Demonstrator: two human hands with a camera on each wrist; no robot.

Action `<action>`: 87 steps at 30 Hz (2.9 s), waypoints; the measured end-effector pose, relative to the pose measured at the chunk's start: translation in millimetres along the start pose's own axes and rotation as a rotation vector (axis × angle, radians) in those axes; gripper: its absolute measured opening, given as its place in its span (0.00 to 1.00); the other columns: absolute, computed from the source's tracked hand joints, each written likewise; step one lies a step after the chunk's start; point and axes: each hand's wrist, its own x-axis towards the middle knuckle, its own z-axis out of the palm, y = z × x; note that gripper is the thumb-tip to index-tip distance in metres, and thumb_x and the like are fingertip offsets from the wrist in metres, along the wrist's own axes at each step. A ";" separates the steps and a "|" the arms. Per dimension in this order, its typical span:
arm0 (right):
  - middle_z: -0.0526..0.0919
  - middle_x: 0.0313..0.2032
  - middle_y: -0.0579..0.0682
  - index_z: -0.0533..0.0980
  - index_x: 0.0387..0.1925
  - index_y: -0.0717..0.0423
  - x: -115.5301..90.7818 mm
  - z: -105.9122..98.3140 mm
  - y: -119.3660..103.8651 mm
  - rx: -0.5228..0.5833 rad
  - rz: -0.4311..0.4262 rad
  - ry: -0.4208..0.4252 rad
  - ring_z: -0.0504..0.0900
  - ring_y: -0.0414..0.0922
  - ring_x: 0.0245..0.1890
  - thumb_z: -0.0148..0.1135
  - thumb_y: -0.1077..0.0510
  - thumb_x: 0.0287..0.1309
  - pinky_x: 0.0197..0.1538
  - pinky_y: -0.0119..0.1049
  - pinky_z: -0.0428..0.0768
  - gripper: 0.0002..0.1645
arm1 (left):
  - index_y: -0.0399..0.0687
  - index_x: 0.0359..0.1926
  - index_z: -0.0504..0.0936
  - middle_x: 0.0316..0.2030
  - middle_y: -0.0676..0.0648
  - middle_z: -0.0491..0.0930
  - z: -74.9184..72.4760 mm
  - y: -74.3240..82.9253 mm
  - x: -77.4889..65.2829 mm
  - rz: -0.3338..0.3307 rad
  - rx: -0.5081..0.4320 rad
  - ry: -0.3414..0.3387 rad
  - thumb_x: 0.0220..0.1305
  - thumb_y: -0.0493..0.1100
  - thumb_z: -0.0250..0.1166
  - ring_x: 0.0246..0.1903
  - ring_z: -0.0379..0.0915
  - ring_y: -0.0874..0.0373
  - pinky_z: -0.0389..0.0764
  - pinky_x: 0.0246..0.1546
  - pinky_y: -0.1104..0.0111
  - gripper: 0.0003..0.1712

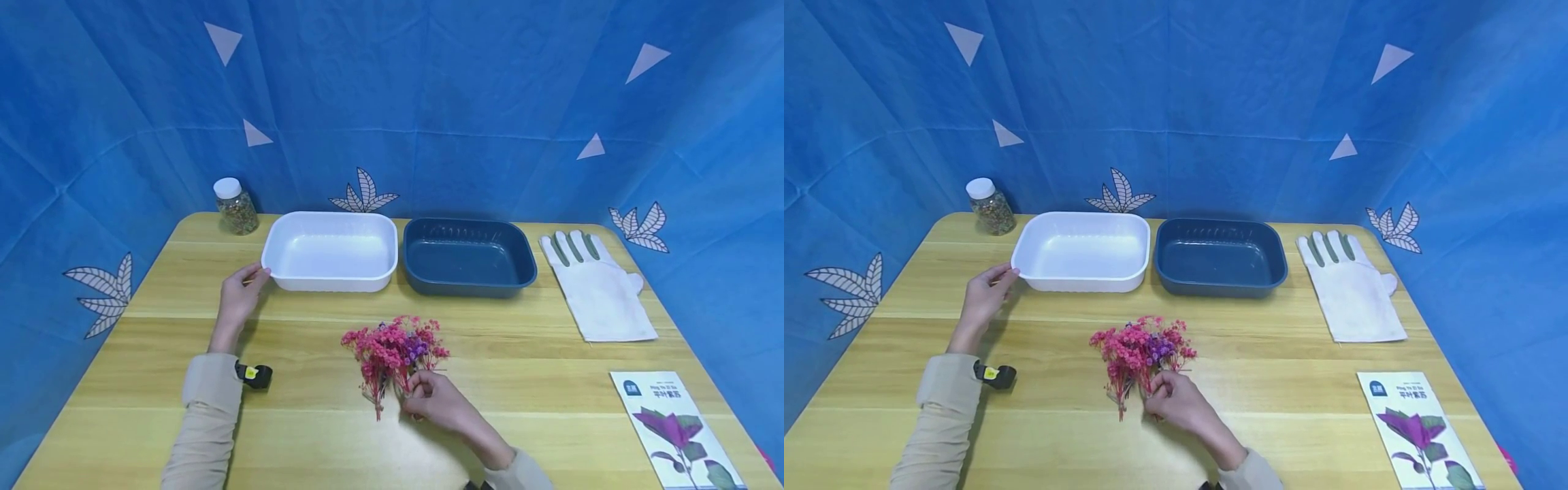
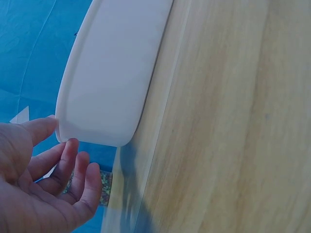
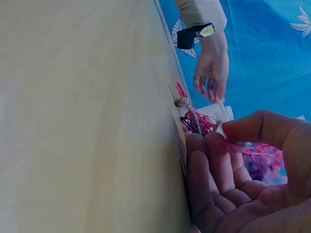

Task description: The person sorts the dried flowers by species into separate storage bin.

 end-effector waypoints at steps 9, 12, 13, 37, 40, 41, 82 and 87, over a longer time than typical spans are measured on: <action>0.78 0.20 0.45 0.76 0.35 0.64 1.8 0.0 -2.0 -0.012 0.002 -0.021 0.73 0.39 0.23 0.63 0.55 0.59 0.29 0.28 0.73 0.13 | 0.33 0.65 0.65 0.56 0.33 0.70 0.8 0.3 -0.3 0.002 -0.002 -0.001 0.72 0.50 0.52 0.48 0.69 0.50 0.75 0.40 0.76 0.30; 0.80 0.22 0.46 0.77 0.35 0.66 2.9 0.5 -2.2 -0.012 0.009 -0.016 0.75 0.39 0.23 0.60 0.54 0.62 0.29 0.29 0.74 0.15 | 0.33 0.65 0.65 0.56 0.33 0.70 0.4 1.4 -0.7 0.003 0.003 -0.003 0.72 0.50 0.51 0.49 0.68 0.50 0.75 0.41 0.75 0.30; 0.81 0.22 0.47 0.77 0.35 0.66 3.2 0.6 -2.1 -0.011 0.009 -0.015 0.76 0.39 0.23 0.60 0.54 0.62 0.30 0.29 0.75 0.15 | 0.33 0.65 0.65 0.56 0.33 0.70 0.4 1.7 -0.8 0.005 0.002 -0.001 0.72 0.50 0.51 0.49 0.68 0.50 0.75 0.41 0.75 0.30; 0.82 0.27 0.49 0.76 0.34 0.71 1.1 -0.6 -2.0 0.049 -0.005 -0.078 0.75 0.39 0.24 0.61 0.61 0.59 0.29 0.28 0.74 0.12 | 0.30 0.64 0.66 0.55 0.32 0.71 1.6 -0.7 -0.8 0.027 -0.022 -0.004 0.71 0.51 0.53 0.48 0.69 0.51 0.75 0.43 0.74 0.31; 0.79 0.25 0.45 0.77 0.33 0.70 0.9 -1.4 -3.1 0.042 0.005 -0.090 0.73 0.39 0.24 0.61 0.60 0.59 0.29 0.28 0.72 0.13 | 0.31 0.65 0.65 0.57 0.33 0.70 1.0 0.6 -2.0 0.017 -0.019 -0.009 0.72 0.49 0.51 0.51 0.68 0.49 0.75 0.47 0.72 0.30; 0.79 0.24 0.45 0.77 0.33 0.70 1.0 -1.6 -3.4 0.038 0.008 -0.094 0.72 0.39 0.24 0.61 0.59 0.59 0.28 0.28 0.71 0.13 | 0.31 0.65 0.65 0.57 0.33 0.70 1.1 0.9 -2.2 0.017 -0.021 -0.011 0.72 0.49 0.51 0.52 0.68 0.49 0.76 0.47 0.71 0.30; 0.77 0.32 0.44 0.74 0.37 0.74 -3.7 -8.4 -11.7 0.179 -0.004 -0.164 0.75 0.41 0.31 0.59 0.59 0.60 0.39 0.34 0.72 0.17 | 0.31 0.65 0.65 0.57 0.33 0.69 1.0 -0.6 -0.5 0.006 -0.017 -0.007 0.72 0.49 0.51 0.52 0.68 0.49 0.76 0.48 0.71 0.30; 0.80 0.33 0.47 0.73 0.39 0.76 -7.3 -8.8 -15.8 0.189 -0.019 -0.162 0.77 0.41 0.30 0.58 0.60 0.60 0.40 0.36 0.74 0.18 | 0.30 0.65 0.64 0.57 0.33 0.68 0.6 0.2 -0.3 0.011 -0.015 -0.017 0.72 0.51 0.51 0.52 0.67 0.50 0.76 0.48 0.70 0.31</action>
